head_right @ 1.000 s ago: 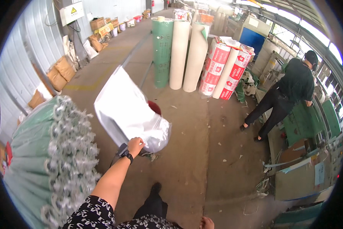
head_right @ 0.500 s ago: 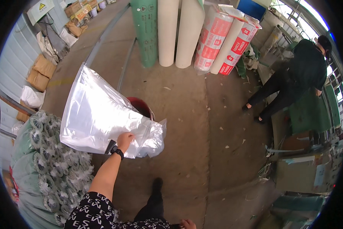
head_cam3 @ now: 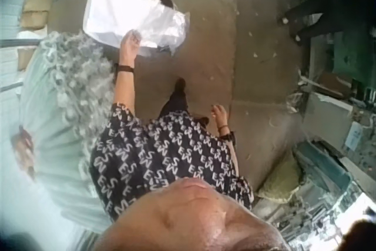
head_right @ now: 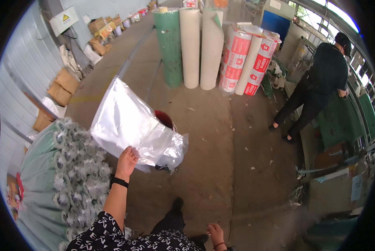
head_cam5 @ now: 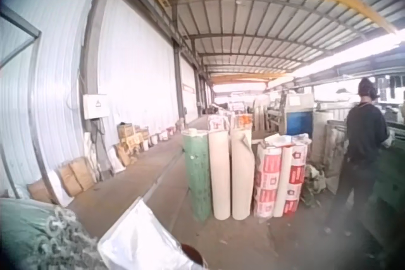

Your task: Placing rolls of green protective material into plastic bags and sealing them manually.

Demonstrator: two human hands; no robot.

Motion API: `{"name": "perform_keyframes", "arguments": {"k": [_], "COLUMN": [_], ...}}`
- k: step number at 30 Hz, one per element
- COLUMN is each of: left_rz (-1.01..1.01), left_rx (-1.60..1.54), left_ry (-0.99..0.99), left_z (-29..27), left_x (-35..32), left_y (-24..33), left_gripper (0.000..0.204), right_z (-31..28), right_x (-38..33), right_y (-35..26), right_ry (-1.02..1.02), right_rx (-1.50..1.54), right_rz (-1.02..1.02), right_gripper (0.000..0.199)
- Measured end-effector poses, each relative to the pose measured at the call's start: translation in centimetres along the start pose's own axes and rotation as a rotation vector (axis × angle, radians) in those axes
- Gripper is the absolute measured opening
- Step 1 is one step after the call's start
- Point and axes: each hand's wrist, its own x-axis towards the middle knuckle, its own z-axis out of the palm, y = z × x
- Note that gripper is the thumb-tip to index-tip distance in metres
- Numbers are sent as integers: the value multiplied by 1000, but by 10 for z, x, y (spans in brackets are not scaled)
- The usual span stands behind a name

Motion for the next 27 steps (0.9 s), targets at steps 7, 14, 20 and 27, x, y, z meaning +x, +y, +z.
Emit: {"name": "perform_keyframes", "arguments": {"k": [7,14,20,27], "left_rz": [240,-198,-275,-27], "left_rx": [65,583,392,607], "left_ry": [-278,-540,-527,-690], "left_z": [40,94,86,51], "left_x": [-226,-464,-536,-585], "left_y": [50,-32,-123,-128], "left_gripper": [15,13,15,7], "right_z": [-24,-75,-69,-47], "right_x": [-56,-173,-262,-336], "right_y": [17,40,71,101], "right_ry": [-377,-675,-568,-141], "right_rx": [-167,-21,217,-144], "right_rz": [-231,-343,-701,-666], "right_gripper": [22,35,36,33]}}
